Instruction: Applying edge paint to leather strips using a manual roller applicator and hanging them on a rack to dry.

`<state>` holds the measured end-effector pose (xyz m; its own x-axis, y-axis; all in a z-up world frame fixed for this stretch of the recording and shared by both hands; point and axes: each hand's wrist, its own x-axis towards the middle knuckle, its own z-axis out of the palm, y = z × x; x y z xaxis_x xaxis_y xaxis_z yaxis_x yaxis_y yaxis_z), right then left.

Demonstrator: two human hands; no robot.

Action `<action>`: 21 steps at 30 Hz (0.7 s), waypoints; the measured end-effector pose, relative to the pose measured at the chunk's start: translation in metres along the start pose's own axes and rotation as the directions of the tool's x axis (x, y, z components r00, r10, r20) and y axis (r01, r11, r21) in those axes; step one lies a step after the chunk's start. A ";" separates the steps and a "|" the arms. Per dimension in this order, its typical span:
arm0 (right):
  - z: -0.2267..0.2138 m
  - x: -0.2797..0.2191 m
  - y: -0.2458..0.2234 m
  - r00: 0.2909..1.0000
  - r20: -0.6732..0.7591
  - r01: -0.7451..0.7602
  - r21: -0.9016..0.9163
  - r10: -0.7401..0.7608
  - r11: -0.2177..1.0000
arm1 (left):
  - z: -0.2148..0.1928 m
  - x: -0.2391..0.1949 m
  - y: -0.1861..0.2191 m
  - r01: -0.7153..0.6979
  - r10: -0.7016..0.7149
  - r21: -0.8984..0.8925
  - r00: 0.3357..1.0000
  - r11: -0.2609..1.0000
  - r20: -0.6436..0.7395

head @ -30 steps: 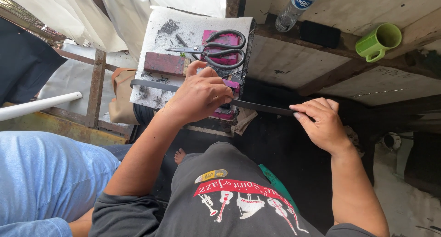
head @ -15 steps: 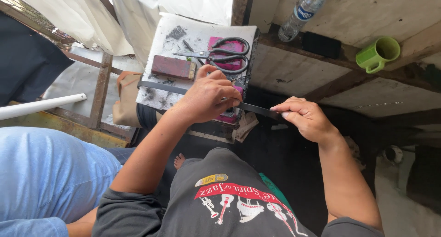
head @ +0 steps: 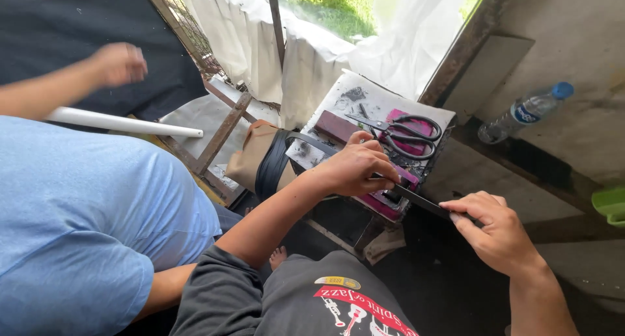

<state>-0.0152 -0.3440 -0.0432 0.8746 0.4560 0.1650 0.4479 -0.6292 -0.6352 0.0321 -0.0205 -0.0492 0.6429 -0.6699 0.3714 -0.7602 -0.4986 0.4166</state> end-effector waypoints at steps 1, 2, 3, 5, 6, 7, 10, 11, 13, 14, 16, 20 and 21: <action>-0.001 0.000 0.000 1.000 -0.002 0.004 -0.015 -0.004 1.000 | -0.005 -0.002 -0.003 0.046 -0.046 0.004 0.998 0.999 0.048; -0.001 -0.001 -0.001 1.000 -0.004 0.004 -0.029 -0.004 1.000 | -0.009 -0.005 -0.005 0.090 -0.091 0.009 0.991 0.996 0.099; -0.002 -0.001 -0.002 1.000 -0.004 0.008 -0.032 -0.008 0.999 | -0.010 -0.008 -0.010 0.091 -0.091 0.011 0.991 0.996 0.094; -0.003 -0.002 -0.004 0.999 -0.018 0.039 -0.069 -0.040 0.997 | -0.013 -0.015 -0.020 0.121 -0.123 0.021 0.989 0.992 0.086; -0.003 -0.003 -0.004 0.999 -0.018 0.043 -0.070 -0.044 0.997 | -0.018 -0.017 -0.021 0.122 -0.123 0.024 0.989 0.992 0.083; -0.003 -0.004 -0.003 0.998 -0.032 0.059 -0.090 -0.063 0.994 | -0.024 -0.019 -0.021 0.163 -0.165 0.022 0.980 0.986 0.109; -0.003 -0.004 -0.003 0.993 -0.063 0.094 -0.136 -0.104 0.986 | -0.041 -0.024 -0.024 0.216 -0.218 0.026 0.966 0.976 0.137; -0.003 -0.005 -0.002 0.990 -0.080 0.105 -0.165 -0.119 0.981 | -0.046 -0.025 -0.024 0.224 -0.225 0.027 0.964 0.974 0.142; -0.002 -0.005 -0.004 0.987 -0.082 0.121 -0.212 -0.141 0.970 | -0.050 -0.028 -0.029 0.229 -0.232 0.034 0.964 0.973 0.130; -0.002 -0.007 -0.004 0.983 -0.086 0.132 -0.260 -0.160 0.956 | -0.052 -0.028 -0.032 0.231 -0.234 0.039 0.965 0.972 0.119; 0.001 -0.002 -0.012 0.974 -0.093 0.171 -0.304 -0.207 0.937 | -0.058 -0.032 -0.035 0.231 -0.234 0.042 0.966 0.972 0.109; 0.009 0.006 -0.030 0.911 -0.138 0.286 -0.464 -0.387 0.839 | -0.059 -0.042 -0.047 0.125 -0.124 0.141 0.992 0.982 -0.015; 0.014 0.008 -0.029 0.928 -0.141 0.243 -0.470 -0.344 0.849 | -0.059 -0.046 -0.048 0.101 -0.103 0.104 0.995 0.989 0.009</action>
<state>-0.0236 -0.3131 -0.0345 0.6841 0.5510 0.4780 0.6799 -0.7190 -0.1442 0.0446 0.0665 -0.0367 0.7166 -0.6203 0.3189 -0.6969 -0.6185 0.3630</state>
